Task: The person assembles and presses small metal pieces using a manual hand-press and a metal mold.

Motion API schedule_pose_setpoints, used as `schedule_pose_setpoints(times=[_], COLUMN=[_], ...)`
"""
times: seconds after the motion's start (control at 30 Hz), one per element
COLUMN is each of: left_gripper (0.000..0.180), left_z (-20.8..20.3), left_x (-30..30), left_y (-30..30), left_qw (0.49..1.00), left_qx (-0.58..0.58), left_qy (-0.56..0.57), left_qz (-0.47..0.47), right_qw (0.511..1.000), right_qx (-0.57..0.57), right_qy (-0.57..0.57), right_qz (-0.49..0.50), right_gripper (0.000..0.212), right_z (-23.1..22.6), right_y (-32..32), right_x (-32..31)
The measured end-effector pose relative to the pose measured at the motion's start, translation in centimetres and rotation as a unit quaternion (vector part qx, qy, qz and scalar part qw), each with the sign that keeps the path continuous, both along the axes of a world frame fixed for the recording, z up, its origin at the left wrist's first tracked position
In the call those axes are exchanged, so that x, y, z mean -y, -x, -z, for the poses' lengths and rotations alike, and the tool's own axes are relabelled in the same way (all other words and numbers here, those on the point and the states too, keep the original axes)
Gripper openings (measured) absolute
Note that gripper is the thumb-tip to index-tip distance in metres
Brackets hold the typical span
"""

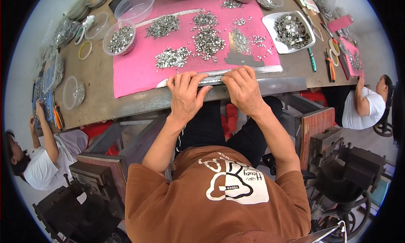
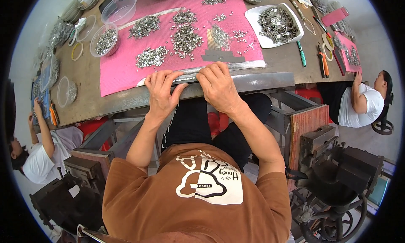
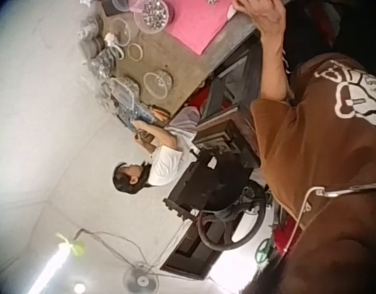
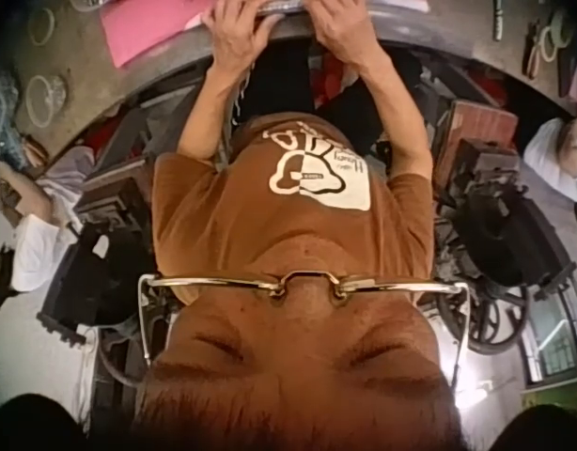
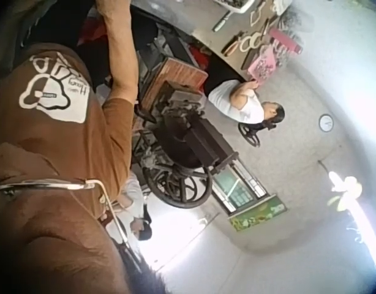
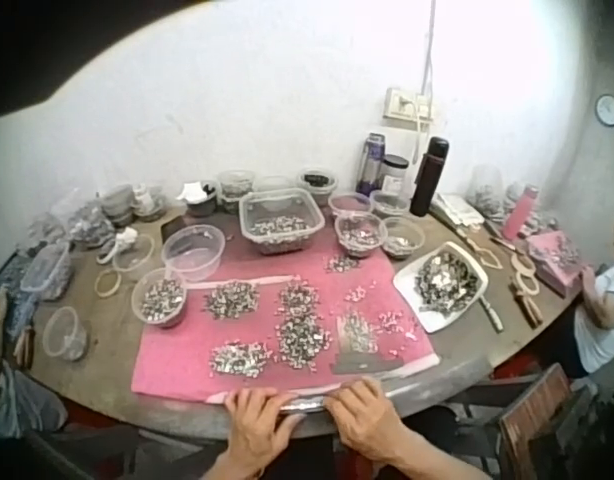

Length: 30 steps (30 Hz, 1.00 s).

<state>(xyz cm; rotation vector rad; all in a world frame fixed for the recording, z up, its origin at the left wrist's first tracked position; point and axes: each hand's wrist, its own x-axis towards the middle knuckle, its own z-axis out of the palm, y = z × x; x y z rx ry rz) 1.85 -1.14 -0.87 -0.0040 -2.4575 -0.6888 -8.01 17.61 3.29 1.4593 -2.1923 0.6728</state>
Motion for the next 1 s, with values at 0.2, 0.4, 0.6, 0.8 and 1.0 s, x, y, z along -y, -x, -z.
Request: schedule_pose_setpoints(times=[0.2, 0.4, 0.6, 0.8, 1.0], left_gripper=[0.037, 0.039, 0.047, 0.039, 0.031], left_z=[0.0, 0.0, -1.0, -0.9, -1.7], left_x=[-0.1, 0.0, 1.1, 3.3, 1.1], left_y=[0.0, -0.2, -0.9, -1.8, 0.2], left_qw=[1.000, 1.000, 1.000, 0.999, 0.995], left_qx=[-0.004, -0.004, -0.013, 0.028, 0.007], left_qy=[-0.005, -0.002, -0.007, 0.008, -0.072], left_qz=[0.002, 0.007, -0.014, -0.037, 0.070], right_qw=[1.000, 0.998, 0.981, 0.941, 0.960], right_qx=[0.006, 0.069, 0.182, 0.340, 0.262], right_qy=[-0.005, 0.004, 0.051, 0.002, 0.099], right_qz=[-0.009, 0.008, 0.031, 0.009, 0.005], right_gripper=[0.021, 0.020, 0.042, 0.055, 0.052], right_z=[0.2, 0.3, -0.3, -0.2, -1.2], right_y=[0.0, -0.2, 0.2, 1.7, -1.1], right_x=[-0.4, -1.2, -3.1, -5.3, -9.4])
